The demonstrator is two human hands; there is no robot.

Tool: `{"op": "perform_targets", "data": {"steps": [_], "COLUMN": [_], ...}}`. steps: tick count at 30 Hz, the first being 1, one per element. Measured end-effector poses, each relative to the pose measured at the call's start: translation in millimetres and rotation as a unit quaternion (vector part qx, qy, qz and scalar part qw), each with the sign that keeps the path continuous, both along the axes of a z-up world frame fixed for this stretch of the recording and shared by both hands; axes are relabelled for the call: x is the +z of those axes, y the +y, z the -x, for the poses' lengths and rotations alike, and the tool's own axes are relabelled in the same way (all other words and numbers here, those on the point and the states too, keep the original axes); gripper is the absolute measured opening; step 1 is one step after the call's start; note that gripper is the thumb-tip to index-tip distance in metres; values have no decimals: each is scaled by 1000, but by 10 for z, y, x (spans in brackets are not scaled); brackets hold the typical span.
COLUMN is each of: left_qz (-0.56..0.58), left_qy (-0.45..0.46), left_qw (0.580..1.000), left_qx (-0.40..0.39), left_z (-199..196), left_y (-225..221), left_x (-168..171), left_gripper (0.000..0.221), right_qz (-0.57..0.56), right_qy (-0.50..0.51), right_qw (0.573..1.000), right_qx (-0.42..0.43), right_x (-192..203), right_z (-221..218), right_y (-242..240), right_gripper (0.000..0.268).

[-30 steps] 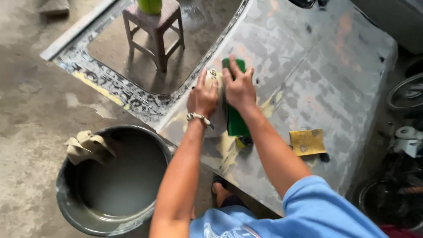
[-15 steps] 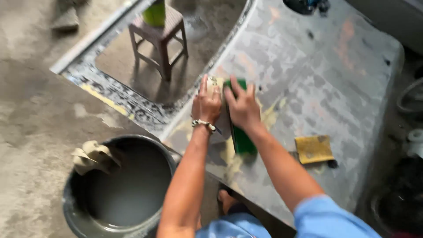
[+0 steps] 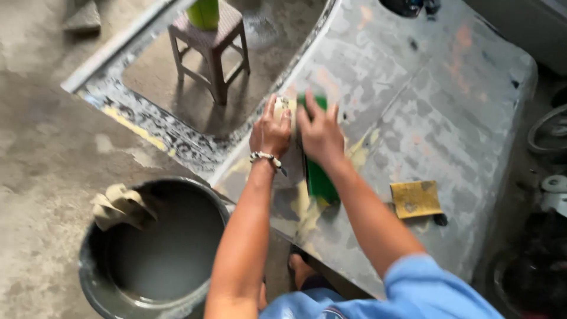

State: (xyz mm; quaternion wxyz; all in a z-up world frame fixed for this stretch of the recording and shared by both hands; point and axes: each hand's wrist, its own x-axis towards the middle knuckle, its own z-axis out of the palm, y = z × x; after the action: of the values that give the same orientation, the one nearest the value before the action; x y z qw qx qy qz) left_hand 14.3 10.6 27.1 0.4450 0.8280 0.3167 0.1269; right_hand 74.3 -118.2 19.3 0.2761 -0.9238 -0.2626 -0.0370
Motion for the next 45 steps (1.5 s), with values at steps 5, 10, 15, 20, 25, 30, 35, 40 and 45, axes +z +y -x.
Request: {"op": "perform_targets", "data": {"steps": [5,10,15,20,25,30,35,40,45], "left_qz": [22,-8,42,1,36,-37,-69,-33,-65], "left_qy": [-7,-77,-24,-86,-50,-33,-106,-25,-139], "left_qw": [1000,996,998,996,998,998,992,998,988], "left_qx": [8,35,33,23,27,-37,0,-42,-2], "left_z": [34,74,174,180,145,16,110,37,200], "left_y": [-62,-9,-212,-67,-184,-44,-226,-89,-343], "left_x": [-176,-238,-134,-248,-317,-207,-384,-86,-315], "left_gripper": [63,59,62,61,66,64,61,63,61], "right_qz": [6,-7,12,16,267,-9,1,-48,-18], "right_qy": [86,81,107,75,-225,78,109,77,155], "right_qw": [995,996,994,997,929,996,992,995,981], "right_qx": [-59,-36,-21,-31,119,-51,-63,-42,-112], "right_x": [440,299,418,344,52,275,211,148,525], "right_z": [157,135,33,248,-64,340,-69,178,-104], "right_y": [164,123,161,76,-159,-114,-25,-35,137], "right_gripper": [61,58,60,60,38,59,61,59,61]}}
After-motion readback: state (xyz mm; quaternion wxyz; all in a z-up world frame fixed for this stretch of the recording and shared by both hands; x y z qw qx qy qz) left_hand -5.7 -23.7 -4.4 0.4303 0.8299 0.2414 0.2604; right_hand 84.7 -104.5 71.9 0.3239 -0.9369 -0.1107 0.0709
